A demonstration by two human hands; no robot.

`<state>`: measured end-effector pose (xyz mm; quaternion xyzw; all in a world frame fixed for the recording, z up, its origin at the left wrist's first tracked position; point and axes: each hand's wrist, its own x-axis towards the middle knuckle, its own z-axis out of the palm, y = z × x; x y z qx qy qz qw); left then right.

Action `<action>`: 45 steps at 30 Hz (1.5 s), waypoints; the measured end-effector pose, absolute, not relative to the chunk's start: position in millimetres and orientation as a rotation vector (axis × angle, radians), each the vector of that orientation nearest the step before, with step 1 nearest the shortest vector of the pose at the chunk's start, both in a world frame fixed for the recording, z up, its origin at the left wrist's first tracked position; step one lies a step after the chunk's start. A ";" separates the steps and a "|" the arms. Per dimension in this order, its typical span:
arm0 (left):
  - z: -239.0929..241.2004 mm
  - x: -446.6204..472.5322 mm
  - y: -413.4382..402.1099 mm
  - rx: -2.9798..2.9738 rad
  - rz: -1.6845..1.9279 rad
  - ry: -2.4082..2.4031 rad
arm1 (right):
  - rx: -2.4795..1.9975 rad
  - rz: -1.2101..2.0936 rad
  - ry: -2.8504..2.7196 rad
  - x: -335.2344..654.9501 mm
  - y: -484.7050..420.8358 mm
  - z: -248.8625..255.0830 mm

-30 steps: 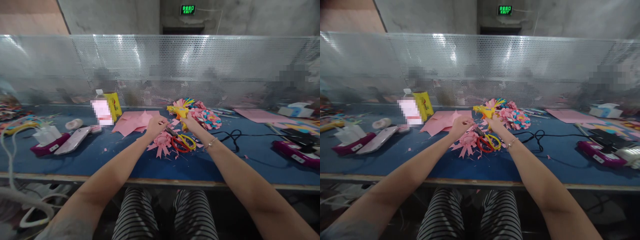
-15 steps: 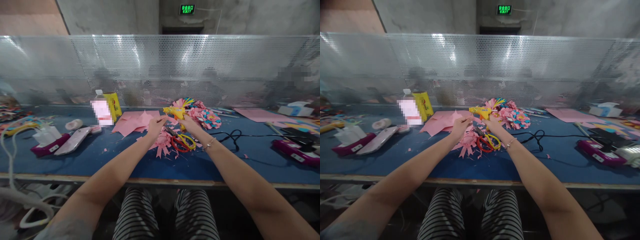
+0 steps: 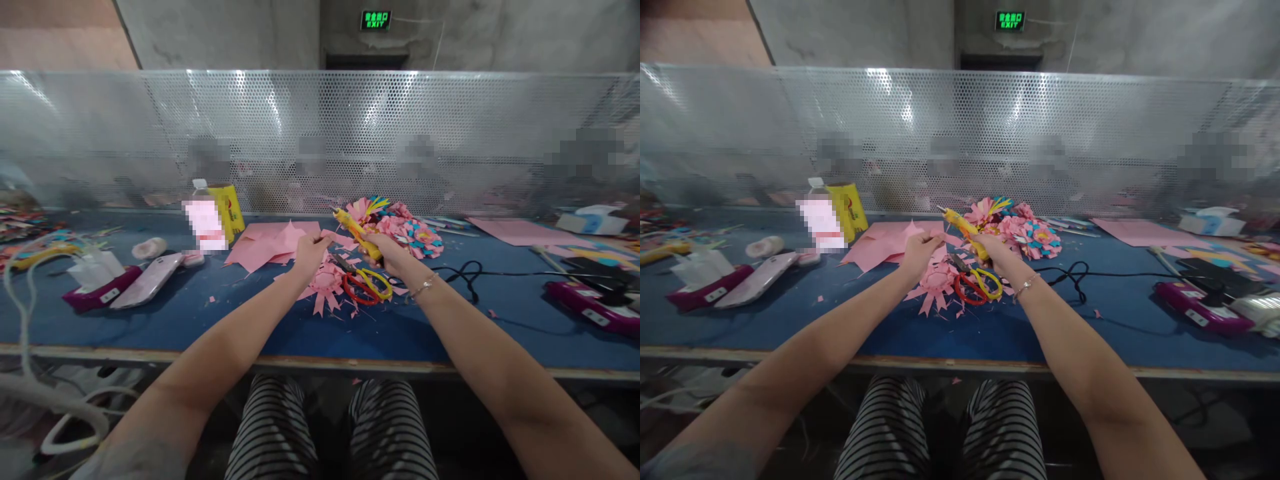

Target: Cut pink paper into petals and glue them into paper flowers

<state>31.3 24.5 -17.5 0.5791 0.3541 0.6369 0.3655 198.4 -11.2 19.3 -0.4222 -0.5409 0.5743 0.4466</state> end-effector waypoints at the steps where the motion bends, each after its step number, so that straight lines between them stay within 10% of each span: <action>1: -17.0 31.3 23.8 1.498 1.637 0.922 | -0.997 1.504 -1.310 201.0 -11.5 21.1; 31: -12.5 28.5 15.9 1.543 1.537 0.956 | -0.708 1.946 -1.354 234.0 -8.9 29.8; 45: -12.4 25.1 24.7 1.331 1.597 0.930 | -1.448 0.072 -1.691 212.6 -2.3 18.4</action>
